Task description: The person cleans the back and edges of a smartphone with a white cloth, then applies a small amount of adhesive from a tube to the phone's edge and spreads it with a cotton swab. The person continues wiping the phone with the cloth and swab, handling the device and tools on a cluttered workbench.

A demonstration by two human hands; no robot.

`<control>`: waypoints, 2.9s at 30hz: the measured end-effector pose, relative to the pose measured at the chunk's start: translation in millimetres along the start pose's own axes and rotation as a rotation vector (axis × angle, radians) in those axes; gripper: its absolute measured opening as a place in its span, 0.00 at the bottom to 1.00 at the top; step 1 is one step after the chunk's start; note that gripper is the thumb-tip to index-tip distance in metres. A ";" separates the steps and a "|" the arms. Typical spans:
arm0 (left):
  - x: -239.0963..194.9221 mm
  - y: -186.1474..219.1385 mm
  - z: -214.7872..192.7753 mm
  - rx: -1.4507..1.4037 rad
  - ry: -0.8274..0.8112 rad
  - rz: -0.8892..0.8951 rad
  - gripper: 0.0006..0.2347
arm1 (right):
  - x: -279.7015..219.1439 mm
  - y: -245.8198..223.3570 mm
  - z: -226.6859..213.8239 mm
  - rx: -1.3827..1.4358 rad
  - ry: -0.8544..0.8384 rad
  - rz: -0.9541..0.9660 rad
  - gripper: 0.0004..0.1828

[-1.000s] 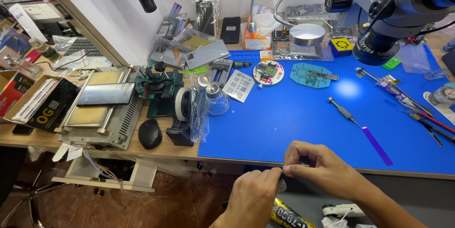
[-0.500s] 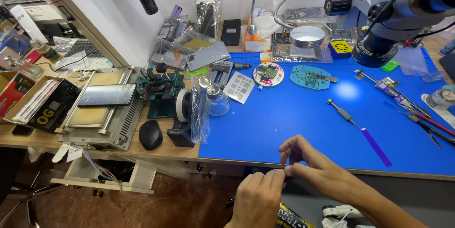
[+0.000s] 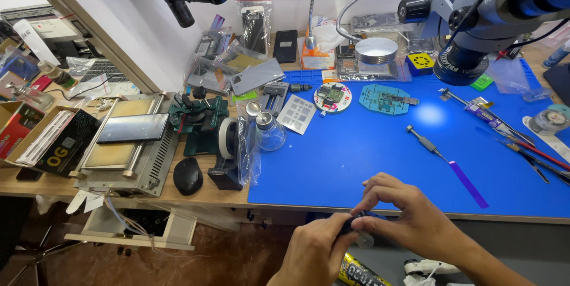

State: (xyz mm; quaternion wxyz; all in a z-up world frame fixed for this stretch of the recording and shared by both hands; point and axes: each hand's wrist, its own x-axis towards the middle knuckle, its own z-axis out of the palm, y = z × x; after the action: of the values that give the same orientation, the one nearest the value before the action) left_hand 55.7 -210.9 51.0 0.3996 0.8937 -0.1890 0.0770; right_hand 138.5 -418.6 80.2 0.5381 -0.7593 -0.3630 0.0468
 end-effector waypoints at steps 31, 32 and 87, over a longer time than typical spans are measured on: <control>113.0 0.0 29.4 -0.961 0.133 -0.579 0.14 | 25.8 85.2 -73.9 0.270 0.300 0.537 0.17; 110.6 1.6 28.5 -0.954 0.116 -0.564 0.13 | 24.7 81.6 -73.7 0.245 0.232 0.512 0.15; 97.6 14.1 49.0 -1.413 0.976 -0.713 0.21 | 1.7 84.8 15.4 0.702 0.575 0.675 0.21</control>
State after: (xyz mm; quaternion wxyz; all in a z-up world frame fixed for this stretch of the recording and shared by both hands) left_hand 138.9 -282.8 56.0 0.8865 0.3168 0.2828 0.1839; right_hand 175.2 -418.9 2.1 0.7908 -0.5909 0.0984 0.1256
